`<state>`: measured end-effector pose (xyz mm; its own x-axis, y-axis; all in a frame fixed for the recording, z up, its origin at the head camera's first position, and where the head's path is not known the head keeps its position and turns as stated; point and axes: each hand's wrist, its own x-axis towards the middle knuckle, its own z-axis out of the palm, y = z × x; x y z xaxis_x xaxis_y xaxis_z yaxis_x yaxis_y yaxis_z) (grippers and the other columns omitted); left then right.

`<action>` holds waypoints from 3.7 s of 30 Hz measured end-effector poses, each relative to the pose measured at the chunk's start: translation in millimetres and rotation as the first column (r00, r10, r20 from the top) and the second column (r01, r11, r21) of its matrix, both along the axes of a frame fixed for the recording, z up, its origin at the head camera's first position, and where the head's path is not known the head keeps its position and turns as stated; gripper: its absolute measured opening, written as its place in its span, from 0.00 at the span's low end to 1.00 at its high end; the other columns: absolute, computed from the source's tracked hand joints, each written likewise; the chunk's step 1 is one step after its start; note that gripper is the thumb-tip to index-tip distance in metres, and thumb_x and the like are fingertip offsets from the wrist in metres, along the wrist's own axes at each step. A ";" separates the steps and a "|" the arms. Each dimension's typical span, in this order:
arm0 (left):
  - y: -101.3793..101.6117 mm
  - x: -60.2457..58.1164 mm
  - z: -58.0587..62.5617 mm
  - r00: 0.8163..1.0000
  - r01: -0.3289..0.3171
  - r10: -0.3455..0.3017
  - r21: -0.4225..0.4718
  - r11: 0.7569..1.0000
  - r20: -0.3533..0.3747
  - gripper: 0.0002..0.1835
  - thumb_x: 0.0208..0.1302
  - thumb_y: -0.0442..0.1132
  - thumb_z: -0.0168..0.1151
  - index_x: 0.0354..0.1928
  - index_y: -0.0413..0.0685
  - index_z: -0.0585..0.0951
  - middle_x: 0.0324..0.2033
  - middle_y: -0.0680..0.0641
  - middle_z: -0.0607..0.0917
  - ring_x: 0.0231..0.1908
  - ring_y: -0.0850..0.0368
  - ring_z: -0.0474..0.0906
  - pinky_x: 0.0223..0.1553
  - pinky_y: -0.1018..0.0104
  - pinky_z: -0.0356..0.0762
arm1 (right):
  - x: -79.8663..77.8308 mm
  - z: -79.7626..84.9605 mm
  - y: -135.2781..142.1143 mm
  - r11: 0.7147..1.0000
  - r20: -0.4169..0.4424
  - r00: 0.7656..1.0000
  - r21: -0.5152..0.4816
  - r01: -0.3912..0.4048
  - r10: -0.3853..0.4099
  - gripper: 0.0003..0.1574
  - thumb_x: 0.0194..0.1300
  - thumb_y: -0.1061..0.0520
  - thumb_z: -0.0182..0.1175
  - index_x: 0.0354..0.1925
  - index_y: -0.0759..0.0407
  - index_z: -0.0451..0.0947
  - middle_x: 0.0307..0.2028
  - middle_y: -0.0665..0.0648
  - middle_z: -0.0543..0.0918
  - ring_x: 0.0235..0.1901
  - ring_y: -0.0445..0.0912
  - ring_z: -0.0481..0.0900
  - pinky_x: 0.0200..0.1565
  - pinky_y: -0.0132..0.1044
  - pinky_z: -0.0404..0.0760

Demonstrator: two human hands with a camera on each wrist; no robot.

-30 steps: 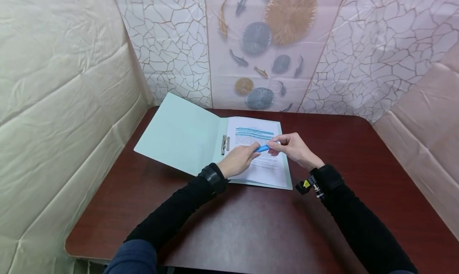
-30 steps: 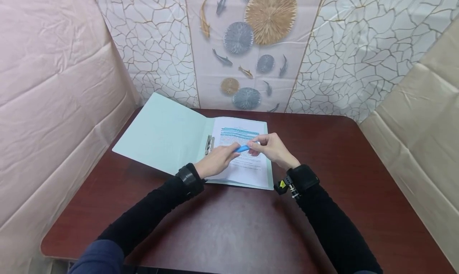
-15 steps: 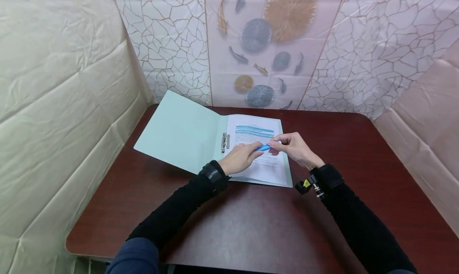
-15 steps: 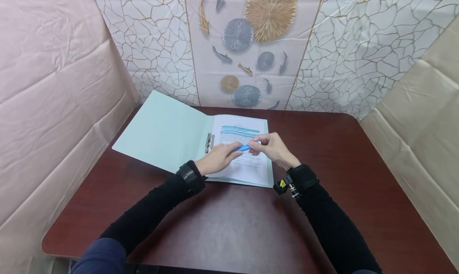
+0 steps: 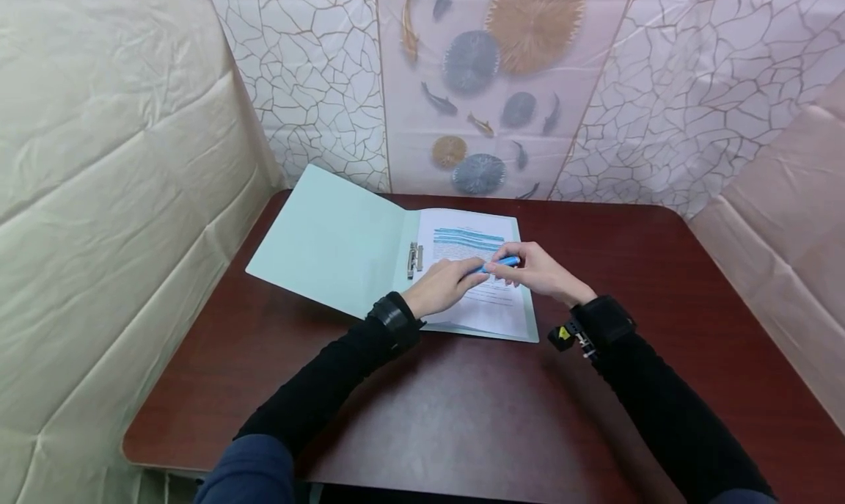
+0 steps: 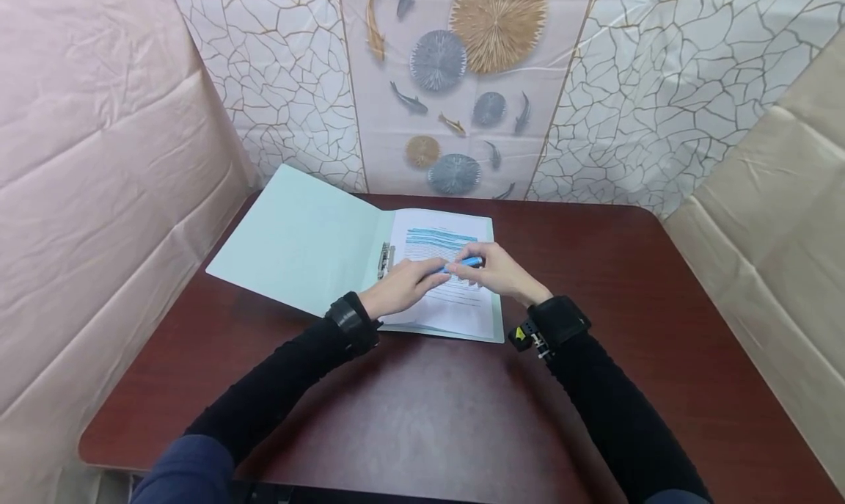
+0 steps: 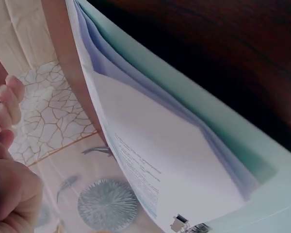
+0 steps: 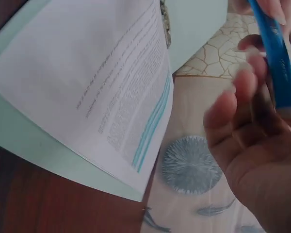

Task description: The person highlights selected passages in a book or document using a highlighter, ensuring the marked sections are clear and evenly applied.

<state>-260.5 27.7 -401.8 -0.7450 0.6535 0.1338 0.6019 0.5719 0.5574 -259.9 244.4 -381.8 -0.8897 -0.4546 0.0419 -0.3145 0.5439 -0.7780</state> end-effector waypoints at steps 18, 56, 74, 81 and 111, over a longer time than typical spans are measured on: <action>8.9 3.6 -11.5 1.000 0.021 -0.021 0.005 1.000 -0.007 0.11 0.76 0.48 0.42 0.45 0.49 0.69 0.24 0.52 0.65 0.22 0.59 0.66 0.26 0.74 0.63 | 2.5 -0.7 4.7 1.000 0.101 0.995 -0.011 0.028 -0.026 0.19 0.66 0.45 0.61 0.47 0.54 0.85 0.38 0.54 0.85 0.24 0.43 0.61 0.31 0.37 0.66; -19.8 35.0 -25.3 0.993 0.087 -0.045 -0.417 0.905 0.108 0.19 0.58 0.31 0.65 0.47 0.52 0.70 0.29 0.51 0.79 0.29 0.57 0.73 0.32 0.70 0.69 | -8.2 2.1 46.4 0.814 0.133 0.919 -0.430 0.391 -0.371 0.26 0.60 0.48 0.67 0.46 0.68 0.77 0.23 0.51 0.79 0.27 0.50 0.72 0.32 0.36 0.76; -28.3 36.0 -28.0 0.989 0.145 -0.123 -0.420 0.896 0.079 0.13 0.54 0.32 0.68 0.41 0.48 0.78 0.35 0.52 0.82 0.34 0.59 0.73 0.35 0.71 0.70 | -13.1 5.1 48.2 0.630 0.246 0.931 -0.686 0.364 -0.270 0.17 0.62 0.55 0.65 0.42 0.65 0.74 0.29 0.53 0.88 0.25 0.45 0.86 0.34 0.36 0.85; -31.1 38.3 -26.1 0.989 0.144 -0.143 -0.429 0.892 0.034 0.13 0.54 0.32 0.67 0.42 0.47 0.78 0.37 0.50 0.83 0.36 0.58 0.73 0.37 0.70 0.70 | -13.0 7.8 50.4 0.551 0.290 0.945 -0.769 0.324 -0.150 0.14 0.65 0.61 0.61 0.45 0.67 0.70 0.35 0.56 0.89 0.35 0.48 0.89 0.45 0.39 0.84; -32.4 17.6 -28.7 0.983 -0.082 0.144 -0.437 0.896 0.110 0.34 0.68 0.52 0.56 0.73 0.58 0.60 0.75 0.35 0.49 0.74 0.34 0.45 0.70 0.38 0.53 | -17.9 13.6 48.2 0.398 0.329 0.943 -0.859 0.321 -0.049 0.13 0.69 0.55 0.57 0.43 0.64 0.77 0.38 0.59 0.88 0.34 0.47 0.88 0.45 0.39 0.84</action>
<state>-242.9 -4.7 -430.5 -0.8078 0.5345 -0.2484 0.4549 0.8334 0.3139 -277.8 292.5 -368.2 -0.9885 -0.0990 0.1140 -0.0528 -0.4809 -0.8752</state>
